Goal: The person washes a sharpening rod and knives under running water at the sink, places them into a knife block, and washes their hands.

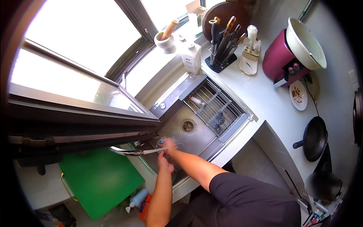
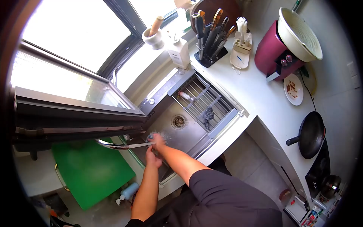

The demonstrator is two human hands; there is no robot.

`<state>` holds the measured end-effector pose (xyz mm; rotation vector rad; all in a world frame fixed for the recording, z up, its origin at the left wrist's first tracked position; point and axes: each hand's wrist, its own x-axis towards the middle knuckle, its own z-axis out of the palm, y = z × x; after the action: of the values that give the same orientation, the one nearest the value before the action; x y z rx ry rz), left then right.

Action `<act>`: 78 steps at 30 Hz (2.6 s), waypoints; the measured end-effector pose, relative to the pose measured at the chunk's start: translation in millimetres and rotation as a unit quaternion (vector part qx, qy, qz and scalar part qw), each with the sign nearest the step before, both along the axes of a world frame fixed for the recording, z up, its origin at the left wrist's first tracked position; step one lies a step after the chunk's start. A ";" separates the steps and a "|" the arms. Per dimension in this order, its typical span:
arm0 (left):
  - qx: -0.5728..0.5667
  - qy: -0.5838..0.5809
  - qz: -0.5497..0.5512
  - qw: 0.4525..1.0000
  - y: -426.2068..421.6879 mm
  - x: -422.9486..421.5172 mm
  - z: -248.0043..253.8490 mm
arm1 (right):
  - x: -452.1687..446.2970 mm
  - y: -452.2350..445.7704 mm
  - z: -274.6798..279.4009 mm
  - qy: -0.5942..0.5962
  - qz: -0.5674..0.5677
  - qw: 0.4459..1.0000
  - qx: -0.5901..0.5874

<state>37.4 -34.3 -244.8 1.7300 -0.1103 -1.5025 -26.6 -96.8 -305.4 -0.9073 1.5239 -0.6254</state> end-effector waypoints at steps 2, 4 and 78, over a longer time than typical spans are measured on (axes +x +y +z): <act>0.049 0.143 0.041 0.988 -10.1 -4.5 8.9 | -9.0 -2.1 36.6 0.011 0.020 1.000 0.004; -0.002 0.272 -0.019 0.962 -22.2 -12.0 11.6 | -17.1 -1.6 58.6 0.145 0.044 0.986 0.068; -0.009 -0.074 -0.037 0.997 -76.4 -34.4 -74.9 | -47.9 9.2 52.5 -0.372 -0.306 0.841 0.246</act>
<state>3.0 -110.7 -319.7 1.8397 -0.2665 -1.4196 -74.5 -87.6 -252.9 0.2558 1.1276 -0.8518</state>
